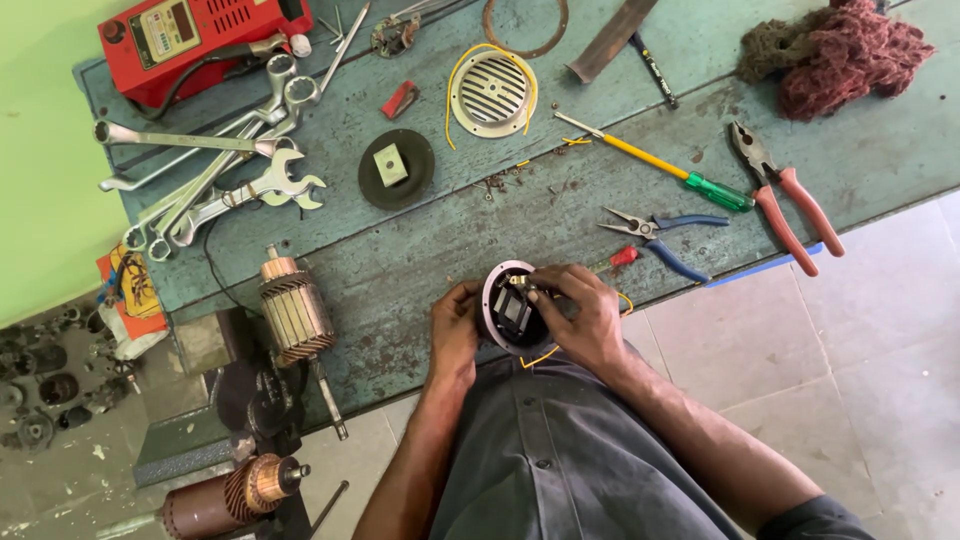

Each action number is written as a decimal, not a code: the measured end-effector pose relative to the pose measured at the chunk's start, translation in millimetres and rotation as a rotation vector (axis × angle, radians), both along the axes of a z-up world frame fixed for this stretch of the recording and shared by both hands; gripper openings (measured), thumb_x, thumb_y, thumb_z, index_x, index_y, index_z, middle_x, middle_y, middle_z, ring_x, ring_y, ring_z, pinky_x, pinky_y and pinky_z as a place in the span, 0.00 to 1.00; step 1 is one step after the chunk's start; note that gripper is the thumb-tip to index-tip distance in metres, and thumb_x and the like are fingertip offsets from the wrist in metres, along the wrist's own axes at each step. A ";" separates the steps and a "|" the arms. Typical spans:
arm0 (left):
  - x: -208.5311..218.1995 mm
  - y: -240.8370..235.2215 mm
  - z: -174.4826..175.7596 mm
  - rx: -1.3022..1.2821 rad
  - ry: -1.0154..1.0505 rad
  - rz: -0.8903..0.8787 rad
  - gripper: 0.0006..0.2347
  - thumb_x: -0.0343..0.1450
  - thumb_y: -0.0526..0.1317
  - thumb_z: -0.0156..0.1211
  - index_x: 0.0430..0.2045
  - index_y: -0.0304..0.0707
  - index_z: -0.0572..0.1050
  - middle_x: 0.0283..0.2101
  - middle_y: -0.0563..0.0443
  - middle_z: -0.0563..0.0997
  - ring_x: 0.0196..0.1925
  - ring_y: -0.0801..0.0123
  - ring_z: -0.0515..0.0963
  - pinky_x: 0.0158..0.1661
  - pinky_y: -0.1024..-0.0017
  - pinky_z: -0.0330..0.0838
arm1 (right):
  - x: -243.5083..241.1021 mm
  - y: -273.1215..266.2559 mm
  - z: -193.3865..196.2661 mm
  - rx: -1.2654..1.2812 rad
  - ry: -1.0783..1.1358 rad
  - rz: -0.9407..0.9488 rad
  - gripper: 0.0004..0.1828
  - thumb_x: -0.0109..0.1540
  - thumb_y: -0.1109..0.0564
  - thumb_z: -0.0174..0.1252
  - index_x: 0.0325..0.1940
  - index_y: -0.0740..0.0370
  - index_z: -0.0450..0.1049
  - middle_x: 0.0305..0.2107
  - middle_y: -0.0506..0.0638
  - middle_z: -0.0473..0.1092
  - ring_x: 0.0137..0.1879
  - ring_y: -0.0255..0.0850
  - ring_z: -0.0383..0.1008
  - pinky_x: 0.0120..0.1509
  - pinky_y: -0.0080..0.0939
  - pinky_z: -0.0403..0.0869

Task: Repairing a motor component by inserting wires into a housing and tightening them with a screwdriver.

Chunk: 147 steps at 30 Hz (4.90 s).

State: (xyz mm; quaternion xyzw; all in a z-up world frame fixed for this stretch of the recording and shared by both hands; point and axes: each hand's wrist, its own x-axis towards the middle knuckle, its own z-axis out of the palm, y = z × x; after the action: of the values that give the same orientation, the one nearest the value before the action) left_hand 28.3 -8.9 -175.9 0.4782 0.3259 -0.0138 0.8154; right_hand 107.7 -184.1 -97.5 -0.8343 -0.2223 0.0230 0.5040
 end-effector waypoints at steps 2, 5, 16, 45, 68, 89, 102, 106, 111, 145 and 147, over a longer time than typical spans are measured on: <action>2.1 -3.5 -0.3 0.058 -0.002 0.005 0.08 0.74 0.27 0.54 0.41 0.26 0.80 0.37 0.48 0.85 0.34 0.77 0.81 0.36 0.80 0.75 | 0.4 -0.3 -0.7 -0.002 0.016 -0.019 0.11 0.58 0.64 0.67 0.44 0.63 0.80 0.41 0.55 0.78 0.47 0.48 0.81 0.51 0.43 0.78; 2.7 -2.8 -2.6 0.118 0.001 0.009 0.08 0.73 0.26 0.54 0.42 0.24 0.80 0.38 0.47 0.85 0.36 0.76 0.82 0.38 0.80 0.76 | 0.1 0.6 -2.1 -0.009 0.099 -0.053 0.12 0.57 0.63 0.68 0.45 0.63 0.80 0.39 0.54 0.79 0.45 0.46 0.82 0.50 0.42 0.79; 7.2 -1.3 4.2 0.120 0.062 -0.014 0.09 0.73 0.26 0.54 0.43 0.23 0.81 0.37 0.45 0.85 0.35 0.73 0.82 0.38 0.78 0.77 | 0.6 -2.0 -5.1 0.006 0.022 -0.021 0.11 0.56 0.63 0.69 0.44 0.63 0.81 0.42 0.55 0.79 0.49 0.48 0.81 0.53 0.44 0.77; 5.7 6.5 -3.3 -0.032 0.064 -0.041 0.08 0.74 0.29 0.56 0.42 0.24 0.80 0.38 0.46 0.85 0.36 0.73 0.82 0.39 0.76 0.78 | 6.0 -2.7 -8.9 -0.072 0.007 0.026 0.11 0.57 0.61 0.67 0.44 0.59 0.83 0.43 0.52 0.78 0.51 0.48 0.78 0.53 0.46 0.76; 6.9 10.6 -4.4 -0.138 0.176 0.020 0.09 0.75 0.32 0.53 0.43 0.27 0.80 0.37 0.46 0.85 0.35 0.69 0.84 0.38 0.70 0.82 | 8.4 -1.9 -16.7 -0.066 0.013 0.026 0.12 0.57 0.61 0.67 0.45 0.60 0.82 0.44 0.54 0.78 0.51 0.49 0.78 0.55 0.46 0.77; 7.3 12.2 1.4 -0.153 0.069 -0.034 0.09 0.74 0.31 0.53 0.43 0.27 0.78 0.39 0.47 0.85 0.37 0.71 0.84 0.40 0.73 0.80 | 7.9 1.3 -5.5 -0.044 -0.036 0.060 0.13 0.56 0.61 0.67 0.45 0.58 0.83 0.43 0.53 0.77 0.52 0.50 0.77 0.55 0.47 0.76; 11.9 -1.3 61.2 0.019 -0.060 -0.079 0.21 0.61 0.35 0.76 0.48 0.32 0.77 0.44 0.47 0.84 0.46 0.69 0.83 0.50 0.70 0.78 | 4.8 2.2 42.1 0.014 0.331 0.033 0.18 0.61 0.65 0.58 0.56 0.63 0.76 0.58 0.56 0.69 0.62 0.48 0.75 0.53 0.40 0.81; 3.4 9.2 48.7 -0.020 -0.032 -0.102 0.19 0.62 0.34 0.74 0.46 0.30 0.78 0.43 0.47 0.85 0.45 0.68 0.84 0.49 0.68 0.80 | 6.7 -12.4 90.1 -0.123 0.072 0.245 0.29 0.60 0.63 0.61 0.66 0.65 0.69 0.62 0.62 0.66 0.66 0.57 0.68 0.64 0.52 0.71; -8.2 17.5 24.0 -0.244 0.000 0.106 0.15 0.66 0.38 0.71 0.44 0.31 0.79 0.41 0.47 0.84 0.42 0.67 0.84 0.46 0.66 0.80 | 18.2 -54.0 156.7 0.113 0.600 0.530 0.25 0.66 0.56 0.56 0.67 0.67 0.68 0.54 0.58 0.77 0.60 0.46 0.79 0.60 0.47 0.79; 11.9 -24.9 100.9 0.884 -0.306 0.089 0.34 0.68 0.52 0.71 0.59 0.27 0.60 0.67 0.34 0.60 0.70 0.48 0.63 0.67 0.57 0.58 | 1.6 3.9 6.2 0.357 0.748 0.076 0.35 0.54 0.55 0.70 0.63 0.74 0.72 0.48 0.57 0.79 0.51 0.42 0.80 0.57 0.41 0.79; 11.8 -19.5 81.3 0.697 -0.152 0.048 0.28 0.65 0.49 0.74 0.53 0.30 0.69 0.61 0.37 0.68 0.63 0.55 0.72 0.63 0.59 0.67 | -2.2 12.5 33.8 0.046 0.396 0.073 0.35 0.51 0.54 0.70 0.60 0.71 0.75 0.45 0.57 0.79 0.46 0.44 0.83 0.51 0.41 0.80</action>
State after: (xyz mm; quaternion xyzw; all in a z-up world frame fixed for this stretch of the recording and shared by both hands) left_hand 40.2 -28.4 -94.6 0.7195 0.2605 0.1532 0.6253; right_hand 105.5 -171.6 -63.7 -0.7932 -0.1493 0.1995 0.5557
